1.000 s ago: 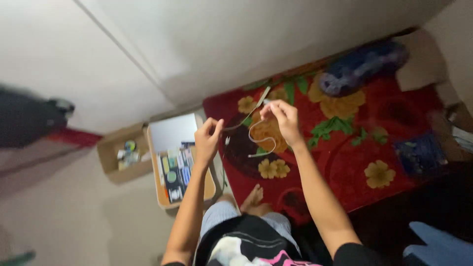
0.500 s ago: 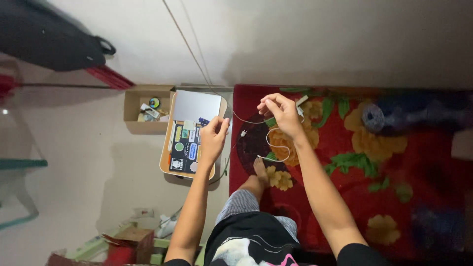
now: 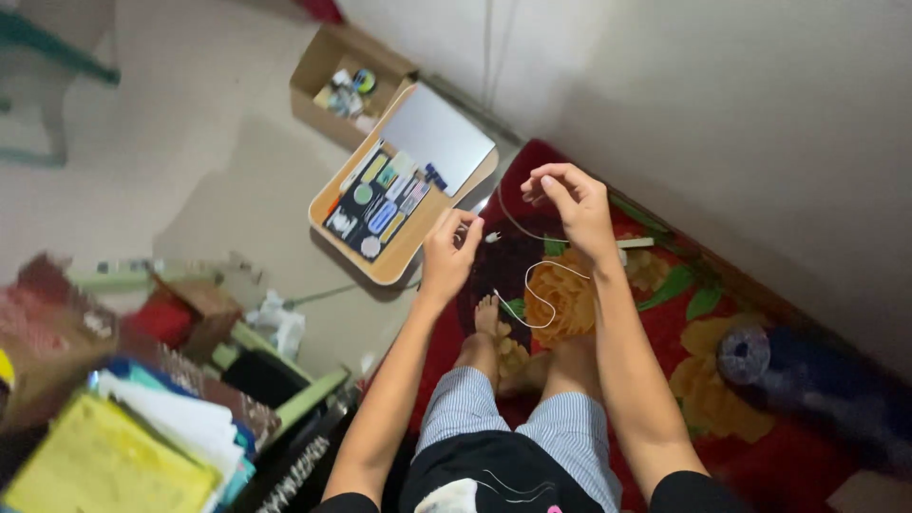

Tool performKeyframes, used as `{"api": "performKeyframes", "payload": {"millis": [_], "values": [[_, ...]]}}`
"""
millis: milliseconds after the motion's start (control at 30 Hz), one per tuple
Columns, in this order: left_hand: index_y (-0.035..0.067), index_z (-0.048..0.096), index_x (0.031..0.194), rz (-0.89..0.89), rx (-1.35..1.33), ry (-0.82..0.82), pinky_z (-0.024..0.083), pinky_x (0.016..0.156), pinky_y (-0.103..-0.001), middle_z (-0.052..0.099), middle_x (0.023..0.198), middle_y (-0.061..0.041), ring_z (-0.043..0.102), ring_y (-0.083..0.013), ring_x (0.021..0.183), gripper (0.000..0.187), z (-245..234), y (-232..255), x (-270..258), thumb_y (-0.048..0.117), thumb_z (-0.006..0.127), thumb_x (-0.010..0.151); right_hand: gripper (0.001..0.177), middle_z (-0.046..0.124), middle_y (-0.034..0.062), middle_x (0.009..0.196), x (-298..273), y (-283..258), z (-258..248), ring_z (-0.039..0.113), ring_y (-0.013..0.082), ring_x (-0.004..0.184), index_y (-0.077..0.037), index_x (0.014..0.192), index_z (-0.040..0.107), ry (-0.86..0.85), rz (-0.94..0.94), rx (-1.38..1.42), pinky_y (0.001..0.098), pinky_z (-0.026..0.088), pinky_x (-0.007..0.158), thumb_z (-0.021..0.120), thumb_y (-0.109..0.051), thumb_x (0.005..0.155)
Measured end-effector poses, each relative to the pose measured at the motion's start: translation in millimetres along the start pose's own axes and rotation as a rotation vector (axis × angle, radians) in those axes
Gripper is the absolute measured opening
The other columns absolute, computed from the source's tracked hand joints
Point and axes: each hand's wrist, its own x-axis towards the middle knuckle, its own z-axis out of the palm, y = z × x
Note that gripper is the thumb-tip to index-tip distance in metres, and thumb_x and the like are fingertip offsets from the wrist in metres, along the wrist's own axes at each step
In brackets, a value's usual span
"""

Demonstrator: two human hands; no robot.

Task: The person untangles and wraps a pair of white wired earphones.

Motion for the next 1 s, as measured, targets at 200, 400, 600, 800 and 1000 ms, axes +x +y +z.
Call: {"api": "performKeyframes", "payload": {"millis": [200,400,600,800,1000], "values": [[0.000,0.066,0.096,-0.087,0.034,0.175,0.048,0.063,-0.028,0.060,0.087,-0.007,0.059,-0.0145,0.068,0.012,16,-10,-24,0.012,0.068,0.099,0.018,0.075,0.0093,0.101,22,45,-7,0.072,0.0149,0.091,0.002,0.116,0.069,-0.155,0.038,-0.012,0.0286,0.059,0.083,0.058,-0.009,0.106],[0.001,0.066,0.096,-0.099,0.061,0.416,0.045,0.060,-0.028,0.060,0.085,-0.006,0.055,-0.0141,0.066,0.009,53,-29,-54,0.010,0.068,0.098,0.018,0.075,0.0102,0.096,24,84,-20,0.071,0.0146,0.088,0.003,0.113,0.069,-0.264,0.056,0.021,0.0285,0.058,0.082,0.057,-0.009,0.107],[0.002,0.067,0.096,-0.156,0.054,0.594,0.045,0.061,-0.028,0.060,0.082,-0.005,0.052,-0.0136,0.066,0.009,103,-73,-97,0.010,0.068,0.098,0.024,0.074,0.0129,0.094,17,128,-41,0.069,0.0169,0.084,0.003,0.112,0.068,-0.317,0.078,0.144,0.0303,0.057,0.080,0.054,-0.015,0.107],[0.003,0.068,0.098,-0.181,-0.001,0.554,0.046,0.060,-0.027,0.063,0.080,-0.005,0.053,-0.0110,0.065,0.009,141,-146,-120,0.012,0.068,0.097,0.026,0.074,0.0138,0.090,12,232,-57,0.070,0.0185,0.080,0.003,0.109,0.068,-0.213,0.109,0.197,0.0318,0.058,0.077,0.054,-0.018,0.104],[0.003,0.070,0.098,-0.233,0.002,0.521,0.046,0.057,-0.027,0.065,0.074,-0.004,0.053,-0.0094,0.063,0.012,179,-283,-127,0.014,0.067,0.097,0.027,0.074,0.0133,0.084,5,392,-63,0.069,0.0188,0.072,0.003,0.104,0.069,-0.061,0.112,0.290,0.0310,0.057,0.070,0.053,-0.018,0.102]]}}
